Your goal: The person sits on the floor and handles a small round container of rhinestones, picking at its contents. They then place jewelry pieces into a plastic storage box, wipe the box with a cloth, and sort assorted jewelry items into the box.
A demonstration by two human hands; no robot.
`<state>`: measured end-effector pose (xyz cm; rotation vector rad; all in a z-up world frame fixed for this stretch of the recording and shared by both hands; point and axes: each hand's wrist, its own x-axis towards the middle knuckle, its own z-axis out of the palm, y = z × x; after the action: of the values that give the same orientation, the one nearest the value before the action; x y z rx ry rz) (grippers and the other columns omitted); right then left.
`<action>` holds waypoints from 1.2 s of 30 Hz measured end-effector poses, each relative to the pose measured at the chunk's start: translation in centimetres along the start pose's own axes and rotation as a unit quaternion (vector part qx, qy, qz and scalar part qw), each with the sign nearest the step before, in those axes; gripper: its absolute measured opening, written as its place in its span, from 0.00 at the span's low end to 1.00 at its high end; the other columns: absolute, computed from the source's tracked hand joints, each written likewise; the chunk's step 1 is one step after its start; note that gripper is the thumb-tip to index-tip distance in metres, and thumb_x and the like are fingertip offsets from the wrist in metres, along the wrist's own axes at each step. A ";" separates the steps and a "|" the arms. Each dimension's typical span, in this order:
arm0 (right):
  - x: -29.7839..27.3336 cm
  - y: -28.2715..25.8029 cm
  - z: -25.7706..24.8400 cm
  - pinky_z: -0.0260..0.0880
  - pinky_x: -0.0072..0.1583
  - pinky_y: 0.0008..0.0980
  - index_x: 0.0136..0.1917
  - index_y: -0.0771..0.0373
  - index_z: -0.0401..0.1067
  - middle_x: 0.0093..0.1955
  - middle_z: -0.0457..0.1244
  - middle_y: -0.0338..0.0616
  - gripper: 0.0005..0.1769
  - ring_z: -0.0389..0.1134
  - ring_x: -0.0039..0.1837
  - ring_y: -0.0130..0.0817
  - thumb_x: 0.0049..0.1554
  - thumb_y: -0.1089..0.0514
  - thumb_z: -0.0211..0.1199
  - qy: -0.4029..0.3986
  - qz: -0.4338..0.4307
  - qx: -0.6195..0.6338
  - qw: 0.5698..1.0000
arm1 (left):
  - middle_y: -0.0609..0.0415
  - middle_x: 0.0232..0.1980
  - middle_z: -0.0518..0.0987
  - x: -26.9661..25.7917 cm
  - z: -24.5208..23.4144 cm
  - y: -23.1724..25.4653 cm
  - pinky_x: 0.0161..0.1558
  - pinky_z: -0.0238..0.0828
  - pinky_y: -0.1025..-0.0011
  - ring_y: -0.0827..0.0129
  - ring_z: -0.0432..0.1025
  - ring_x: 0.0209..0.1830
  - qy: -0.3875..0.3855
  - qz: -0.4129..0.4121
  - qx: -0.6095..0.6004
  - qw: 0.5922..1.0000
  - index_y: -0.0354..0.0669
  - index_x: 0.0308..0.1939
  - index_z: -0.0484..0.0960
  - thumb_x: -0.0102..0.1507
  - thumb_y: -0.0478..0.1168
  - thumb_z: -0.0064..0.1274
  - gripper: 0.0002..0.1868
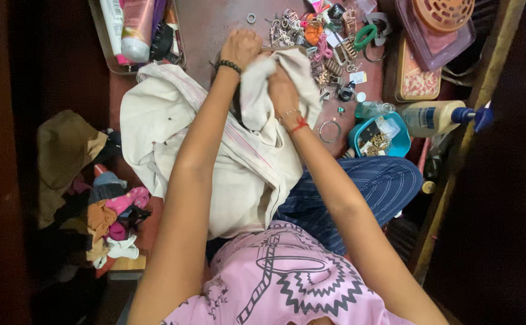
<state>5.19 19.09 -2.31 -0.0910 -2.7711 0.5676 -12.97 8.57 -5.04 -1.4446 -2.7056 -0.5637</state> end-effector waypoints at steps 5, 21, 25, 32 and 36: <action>0.3 3.2 6.6 0.62 0.68 0.42 0.62 0.73 0.69 0.63 0.66 0.62 0.23 0.65 0.66 0.49 0.57 0.58 0.52 -0.141 -0.123 -0.162 0.969 | 0.50 0.41 0.82 -1.4 -1.1 0.5 0.52 0.66 0.59 0.58 0.71 0.51 -0.005 0.051 0.046 0.998 0.47 0.37 0.84 0.66 0.59 0.58 0.19; -1.1 4.4 8.8 0.69 0.58 0.42 0.59 0.65 0.74 0.58 0.69 0.56 0.20 0.70 0.59 0.48 0.60 0.54 0.52 -0.159 0.097 -0.153 0.971 | 0.51 0.45 0.81 -2.7 -6.1 3.4 0.46 0.64 0.54 0.54 0.69 0.51 0.041 -0.066 0.027 0.997 0.48 0.40 0.84 0.65 0.56 0.57 0.17; -3.7 5.2 10.1 0.71 0.56 0.42 0.57 0.63 0.76 0.56 0.70 0.54 0.18 0.71 0.58 0.47 0.61 0.54 0.52 -0.245 0.106 -0.163 0.950 | 0.53 0.46 0.81 -2.8 -5.7 3.9 0.48 0.63 0.51 0.54 0.69 0.51 0.025 -0.087 0.023 0.996 0.49 0.41 0.84 0.65 0.56 0.57 0.16; -5.4 7.1 9.7 0.74 0.52 0.43 0.53 0.59 0.80 0.53 0.72 0.50 0.17 0.74 0.55 0.46 0.62 0.53 0.52 -0.368 0.132 -0.201 0.898 | 0.51 0.46 0.80 -3.9 -4.0 5.7 0.43 0.70 0.54 0.52 0.70 0.49 0.049 -0.172 0.011 0.984 0.48 0.41 0.84 0.65 0.55 0.58 0.15; -4.5 6.5 9.5 0.75 0.51 0.44 0.51 0.58 0.82 0.51 0.72 0.49 0.18 0.75 0.54 0.46 0.63 0.52 0.52 -0.362 0.150 -0.216 0.894 | 0.47 0.48 0.80 -4.1 -3.6 6.9 0.37 0.73 0.54 0.48 0.71 0.47 0.082 -0.218 0.001 0.972 0.48 0.39 0.83 0.61 0.54 0.58 0.15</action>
<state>6.50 20.93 -14.46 -0.5080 -3.6071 0.0119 -5.59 7.66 -0.39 -0.7521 -2.8857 -0.6603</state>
